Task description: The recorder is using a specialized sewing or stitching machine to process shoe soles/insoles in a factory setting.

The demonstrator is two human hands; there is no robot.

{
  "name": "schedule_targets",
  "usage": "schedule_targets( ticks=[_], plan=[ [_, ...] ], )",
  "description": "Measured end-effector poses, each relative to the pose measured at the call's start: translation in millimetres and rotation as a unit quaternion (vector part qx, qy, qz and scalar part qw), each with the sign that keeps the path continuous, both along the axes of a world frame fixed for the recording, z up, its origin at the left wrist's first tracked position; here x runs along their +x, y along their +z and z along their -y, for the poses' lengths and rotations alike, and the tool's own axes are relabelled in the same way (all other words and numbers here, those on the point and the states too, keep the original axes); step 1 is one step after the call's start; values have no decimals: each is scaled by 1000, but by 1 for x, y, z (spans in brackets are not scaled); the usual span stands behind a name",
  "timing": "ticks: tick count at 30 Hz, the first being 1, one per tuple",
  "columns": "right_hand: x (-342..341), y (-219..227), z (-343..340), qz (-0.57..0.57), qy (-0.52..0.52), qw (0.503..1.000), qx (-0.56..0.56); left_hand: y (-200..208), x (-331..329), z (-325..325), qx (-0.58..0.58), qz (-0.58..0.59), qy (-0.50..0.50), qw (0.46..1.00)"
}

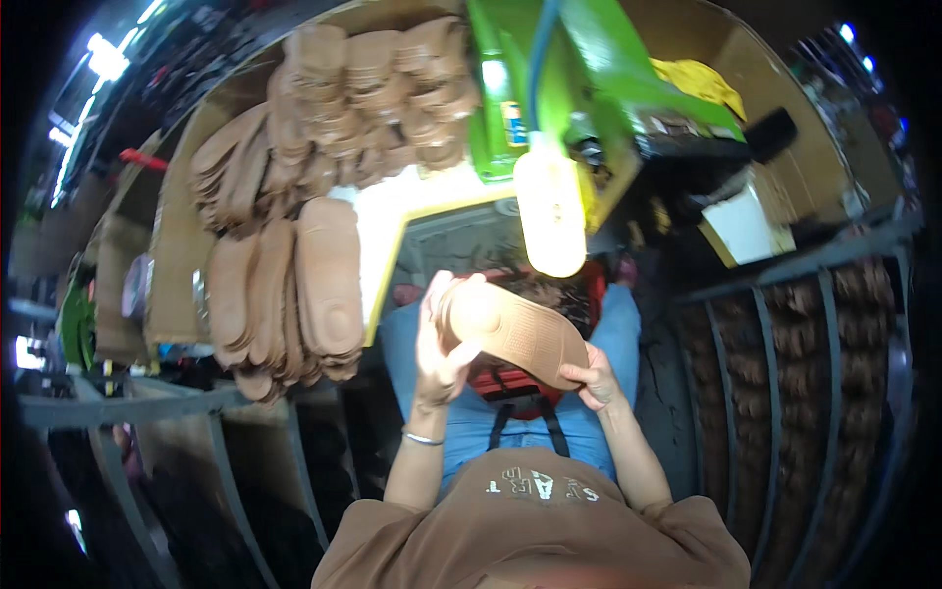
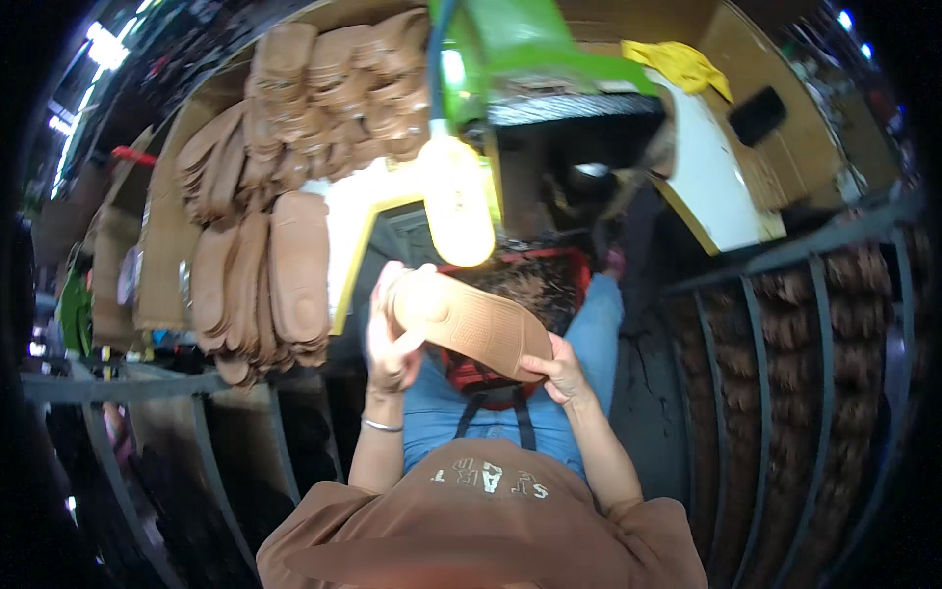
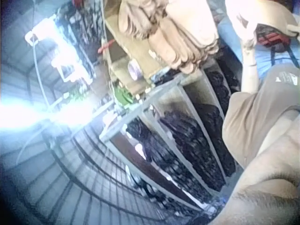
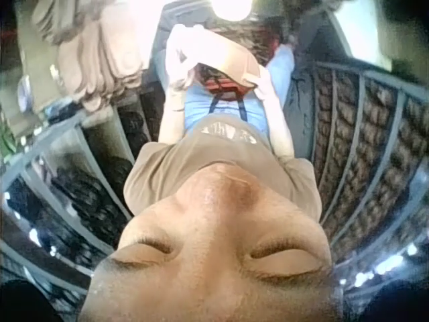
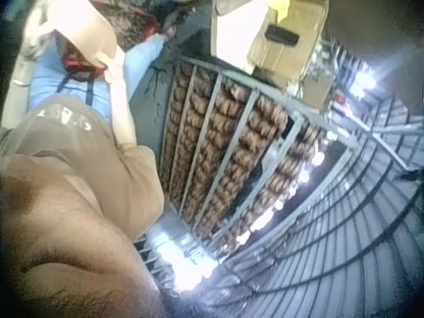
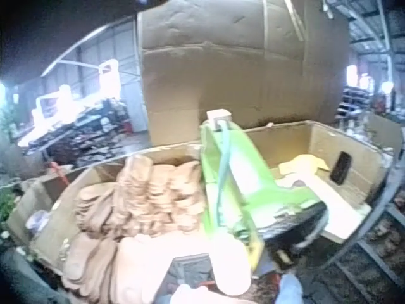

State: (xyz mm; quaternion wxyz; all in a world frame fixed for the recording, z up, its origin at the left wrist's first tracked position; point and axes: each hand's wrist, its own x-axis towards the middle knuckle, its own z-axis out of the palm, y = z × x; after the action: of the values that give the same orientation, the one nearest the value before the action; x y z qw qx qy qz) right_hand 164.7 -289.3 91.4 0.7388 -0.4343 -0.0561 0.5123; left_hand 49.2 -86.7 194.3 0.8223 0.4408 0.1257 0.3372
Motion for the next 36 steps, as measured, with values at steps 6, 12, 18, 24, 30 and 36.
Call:
schedule_targets(
  ticks=[6,12,18,24,30,36],
  plan=[
    [-40,0,42,31,-26,996,-76,-5,79,59,202,-198,-175,943],
    [-50,9,34,25,-97,995,-17,12,100,40,261,-214,-126,933],
    [-11,13,98,55,-201,976,-65,6,81,47,175,-198,-60,963],
    [85,83,75,172,-323,930,-27,0,81,35,213,-202,-74,953],
    [126,105,35,183,-260,948,17,3,59,13,200,-184,-55,961],
    [101,112,-9,153,-215,964,20,2,20,-6,47,-166,-11,985]
  ],
)
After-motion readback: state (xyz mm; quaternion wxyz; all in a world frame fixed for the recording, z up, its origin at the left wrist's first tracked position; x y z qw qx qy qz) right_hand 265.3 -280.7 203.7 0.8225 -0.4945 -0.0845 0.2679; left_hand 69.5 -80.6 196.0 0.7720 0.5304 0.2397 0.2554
